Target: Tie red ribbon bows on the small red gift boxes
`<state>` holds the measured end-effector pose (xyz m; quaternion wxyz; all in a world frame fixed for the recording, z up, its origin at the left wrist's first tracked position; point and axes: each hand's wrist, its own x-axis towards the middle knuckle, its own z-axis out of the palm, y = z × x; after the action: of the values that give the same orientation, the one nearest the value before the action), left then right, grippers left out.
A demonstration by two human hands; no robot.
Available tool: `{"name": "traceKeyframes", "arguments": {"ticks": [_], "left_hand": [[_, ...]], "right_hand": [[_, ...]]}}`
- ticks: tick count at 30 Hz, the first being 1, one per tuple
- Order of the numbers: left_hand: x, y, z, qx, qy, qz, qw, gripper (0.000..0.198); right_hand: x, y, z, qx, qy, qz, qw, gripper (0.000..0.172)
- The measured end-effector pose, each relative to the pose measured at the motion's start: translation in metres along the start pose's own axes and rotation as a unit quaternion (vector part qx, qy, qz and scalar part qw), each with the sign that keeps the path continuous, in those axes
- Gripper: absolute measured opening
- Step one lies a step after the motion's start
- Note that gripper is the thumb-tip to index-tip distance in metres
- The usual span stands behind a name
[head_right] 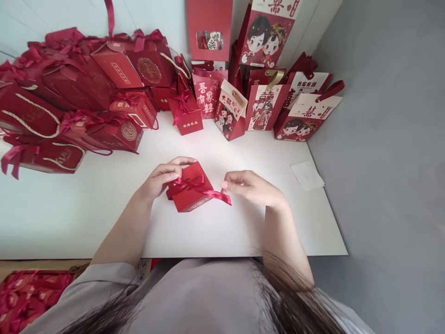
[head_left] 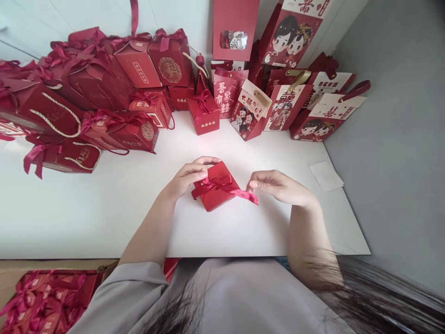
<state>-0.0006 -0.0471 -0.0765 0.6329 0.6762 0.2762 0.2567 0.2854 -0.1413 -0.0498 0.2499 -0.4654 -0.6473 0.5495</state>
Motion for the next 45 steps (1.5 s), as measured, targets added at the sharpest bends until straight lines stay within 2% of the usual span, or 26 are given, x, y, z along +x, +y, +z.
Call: {"name": "traceKeyframes", "arguments": {"ticks": [3,5,8,13,17,25,30,36,40,45], "left_hand": [[-0.001,0.002,0.002,-0.012,-0.008,-0.006,1.000,0.035],[-0.001,0.004,0.004,-0.010,-0.009,-0.004,1.000,0.034],[-0.002,0.007,0.006,-0.013,-0.015,0.004,1.000,0.032],[-0.003,0.007,0.008,-0.012,-0.027,0.010,1.000,0.032],[-0.003,0.009,0.009,-0.012,-0.027,0.004,1.000,0.034],[-0.004,0.010,0.010,0.013,-0.014,0.022,1.000,0.039],[-0.003,0.009,0.011,0.088,0.014,0.047,0.995,0.039],[-0.004,0.013,0.009,0.165,0.032,0.064,0.984,0.039],[-0.008,0.021,0.006,0.238,0.035,0.094,0.966,0.034],[-0.012,0.030,0.005,0.294,0.048,0.102,0.949,0.031]], "right_hand": [[0.007,0.002,0.007,0.001,0.141,-0.029,0.990,0.035],[0.013,0.001,0.017,0.003,0.182,-0.073,0.981,0.031],[0.021,0.000,0.032,0.018,0.176,-0.116,0.977,0.028],[0.028,-0.001,0.049,0.084,0.147,-0.122,0.978,0.028],[0.030,0.000,0.050,0.094,0.150,-0.124,0.976,0.032],[0.031,-0.001,0.049,0.117,0.096,-0.122,0.981,0.032],[0.033,0.002,0.050,0.131,0.112,-0.106,0.979,0.036],[0.032,0.004,0.049,0.123,0.119,-0.097,0.980,0.034],[0.028,-0.001,0.050,0.098,0.127,-0.107,0.981,0.031],[0.026,-0.006,0.051,0.039,0.152,-0.122,0.980,0.031]]}}
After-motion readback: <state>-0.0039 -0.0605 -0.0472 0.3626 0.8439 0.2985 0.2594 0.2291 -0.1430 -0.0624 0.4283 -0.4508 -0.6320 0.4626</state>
